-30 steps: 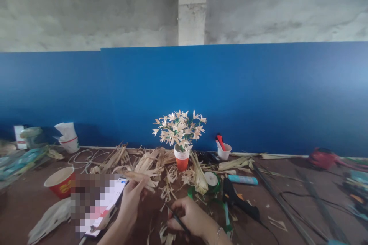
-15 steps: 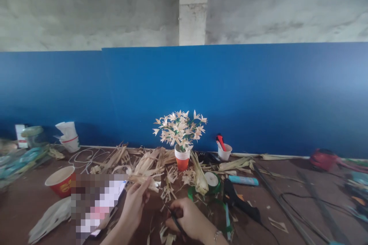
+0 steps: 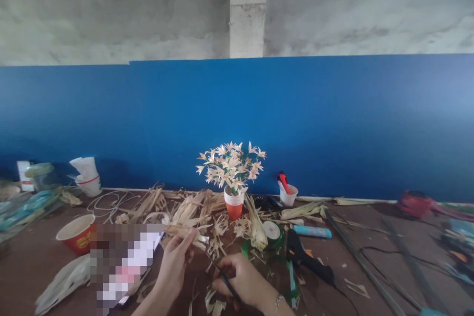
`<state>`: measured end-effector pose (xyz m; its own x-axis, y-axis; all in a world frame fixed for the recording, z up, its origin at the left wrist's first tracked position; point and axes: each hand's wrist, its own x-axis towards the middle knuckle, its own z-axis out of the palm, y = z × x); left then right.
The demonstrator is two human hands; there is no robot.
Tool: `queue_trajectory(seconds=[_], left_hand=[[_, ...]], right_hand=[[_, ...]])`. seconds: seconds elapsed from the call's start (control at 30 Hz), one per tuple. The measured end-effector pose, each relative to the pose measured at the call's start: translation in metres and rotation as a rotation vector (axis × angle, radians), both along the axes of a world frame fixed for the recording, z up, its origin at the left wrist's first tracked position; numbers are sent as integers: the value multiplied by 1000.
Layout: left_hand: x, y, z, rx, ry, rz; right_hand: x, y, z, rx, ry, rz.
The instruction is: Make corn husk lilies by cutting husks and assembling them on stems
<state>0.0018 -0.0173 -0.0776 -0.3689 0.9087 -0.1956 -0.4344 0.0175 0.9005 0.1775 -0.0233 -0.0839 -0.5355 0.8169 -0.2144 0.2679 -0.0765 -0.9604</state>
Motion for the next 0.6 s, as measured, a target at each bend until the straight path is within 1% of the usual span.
queue_trajectory(seconds=[0.1, 0.27, 0.4, 0.5, 0.6], left_hand=[[4, -2, 0, -9, -7, 6], [8, -6, 4, -16, -12, 29], [9, -6, 6, -33, -20, 53], [9, -5, 5, -28, -36, 66], [10, -6, 5, -27, -50, 49]], right_hand=[[-4, -2, 1, -33, 6, -26], [-12, -7, 9, 8, -14, -41], [-15, -10, 14, 8, -59, -76], [-17, -11, 12, 24, -76, -81], [-18, -9, 7, 74, -72, -82]])
